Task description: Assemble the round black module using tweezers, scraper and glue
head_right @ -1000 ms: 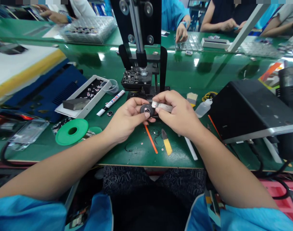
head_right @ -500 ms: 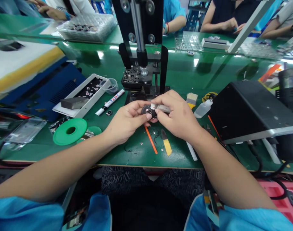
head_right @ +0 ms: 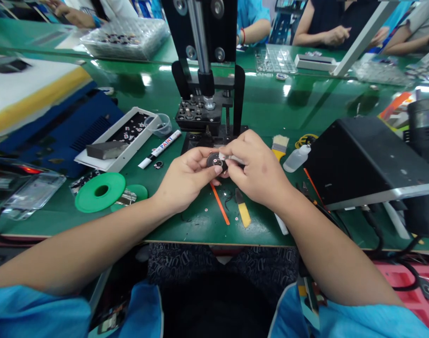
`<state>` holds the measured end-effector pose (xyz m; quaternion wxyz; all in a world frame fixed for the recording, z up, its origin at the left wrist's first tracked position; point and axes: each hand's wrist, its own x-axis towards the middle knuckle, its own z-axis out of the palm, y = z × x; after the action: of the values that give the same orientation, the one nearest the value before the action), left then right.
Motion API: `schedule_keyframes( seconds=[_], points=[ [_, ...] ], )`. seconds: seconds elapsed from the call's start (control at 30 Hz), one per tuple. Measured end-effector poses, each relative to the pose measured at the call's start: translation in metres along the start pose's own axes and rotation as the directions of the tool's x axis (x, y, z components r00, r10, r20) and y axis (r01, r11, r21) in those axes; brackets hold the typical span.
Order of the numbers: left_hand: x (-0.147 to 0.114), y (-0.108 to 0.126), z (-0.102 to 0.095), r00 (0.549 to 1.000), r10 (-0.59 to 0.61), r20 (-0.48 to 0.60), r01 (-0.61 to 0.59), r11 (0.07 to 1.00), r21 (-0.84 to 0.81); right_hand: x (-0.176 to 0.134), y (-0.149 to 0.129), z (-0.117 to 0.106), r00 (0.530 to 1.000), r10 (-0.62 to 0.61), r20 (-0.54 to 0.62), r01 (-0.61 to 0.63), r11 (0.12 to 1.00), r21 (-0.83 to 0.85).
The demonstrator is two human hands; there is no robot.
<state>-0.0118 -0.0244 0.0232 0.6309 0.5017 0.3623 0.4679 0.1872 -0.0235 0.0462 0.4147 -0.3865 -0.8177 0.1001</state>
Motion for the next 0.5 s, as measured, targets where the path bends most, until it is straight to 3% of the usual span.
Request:
schedule_keyframes(
  seconds=[0.5],
  points=[
    [-0.0011,-0.0050,0.0015,1.000,0.003,-0.003,-0.003,1.000,-0.011,-0.0004,-0.0017,0.0014,1.000,0.013,0.017,-0.012,0.998,-0.054]
  ],
)
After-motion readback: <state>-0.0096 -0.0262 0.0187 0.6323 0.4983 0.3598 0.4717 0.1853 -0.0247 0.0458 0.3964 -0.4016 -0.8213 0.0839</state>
